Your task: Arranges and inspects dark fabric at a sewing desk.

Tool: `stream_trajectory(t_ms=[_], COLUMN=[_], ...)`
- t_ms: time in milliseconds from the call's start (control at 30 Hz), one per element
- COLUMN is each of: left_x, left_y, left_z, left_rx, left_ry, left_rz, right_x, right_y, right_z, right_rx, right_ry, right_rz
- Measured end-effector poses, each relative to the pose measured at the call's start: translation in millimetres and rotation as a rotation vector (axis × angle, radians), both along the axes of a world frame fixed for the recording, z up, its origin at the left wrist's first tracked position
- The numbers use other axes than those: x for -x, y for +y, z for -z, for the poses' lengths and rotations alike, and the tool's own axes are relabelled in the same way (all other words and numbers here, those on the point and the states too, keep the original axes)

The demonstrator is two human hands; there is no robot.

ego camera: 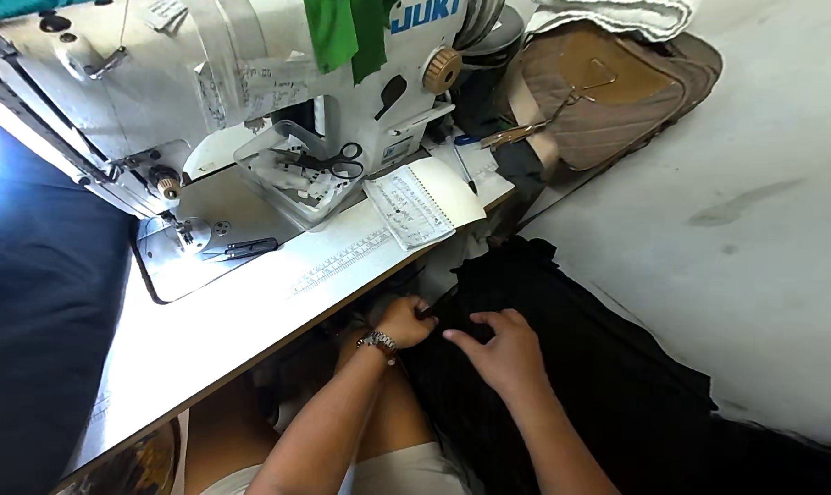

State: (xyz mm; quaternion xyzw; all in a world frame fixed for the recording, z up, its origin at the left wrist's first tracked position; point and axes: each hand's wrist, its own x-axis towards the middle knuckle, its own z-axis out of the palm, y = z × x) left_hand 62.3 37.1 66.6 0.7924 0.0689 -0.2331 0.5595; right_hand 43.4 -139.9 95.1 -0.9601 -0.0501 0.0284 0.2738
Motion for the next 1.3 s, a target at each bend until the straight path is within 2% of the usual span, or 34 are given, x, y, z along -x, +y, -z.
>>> stream_trajectory(t_ms=[133, 233, 300, 400, 500, 633, 700, 800, 867, 933, 1033, 1067, 1167, 1233, 1300], left_x=[-5.8, -8.2, -5.2, 3.6, 3.7, 2.2, 4.4, 5.1, 4.9, 6.7, 12.5, 12.2, 10.0, 16.3, 13.6], left_y=[-17.1, -15.2, -9.0, -19.5, -25.3, -21.6, -18.8, -8.7, -2.6, -2.0, -9.5, -9.8, -1.0, 1.6, 4.2], left_z=[-17.0, -0.9, 15.0, 62.8, 71.0, 64.2, 63.1, 40.5, 26.4, 26.8, 50.1, 49.6, 23.7, 19.5, 19.6], left_rx=[0.165, 0.18, -0.037, -0.42, -0.53, -0.512, -0.489, -0.352, -0.295, -0.274, -0.317, -0.317, -0.248, -0.167, -0.086], left_ry=[-0.022, -0.027, 0.074, 0.139, 0.143, 0.192, 0.195, 0.233, 0.244, 0.238, 0.19, 0.21, 0.265, 0.203, 0.237], left_rz=[-0.1, -0.047, 0.116, 0.386, 0.442, 0.437, 0.455, 0.471, 0.465, 0.409, 0.313, 0.335, 0.424, 0.35, 0.304], right_x=[2.3, -4.8, -11.1, -21.2, -33.6, -35.7, -35.8, -36.6, -32.8, -29.9, -25.1, -24.6, -25.0, -21.1, -17.0], right_y=[21.8, 10.5, -5.6, -34.5, -68.0, -85.1, -85.4, -54.0, -69.3, -73.2, -62.6, -63.1, -71.6, -66.5, -59.7], right_z=[22.5, 19.0, 10.5, 10.2, 32.2, 30.9, 23.5, -14.8, 3.6, 9.9, 6.5, 9.5, 26.5, 25.6, 21.9], right_rx=[0.11, 0.053, 0.018, -0.063, -0.151, -0.118, -0.07, -0.045, -0.093, -0.137, -0.132, -0.129, -0.136, -0.134, -0.136], right_ry=[0.049, -0.01, -0.004, -0.053, -0.121, -0.217, -0.185, 0.118, -0.054, -0.11, -0.094, -0.087, -0.111, -0.123, -0.109], right_rz=[-0.022, -0.006, 0.043, 0.128, 0.167, 0.059, 0.044, 0.302, 0.189, 0.121, 0.131, 0.131, 0.083, 0.05, 0.046])
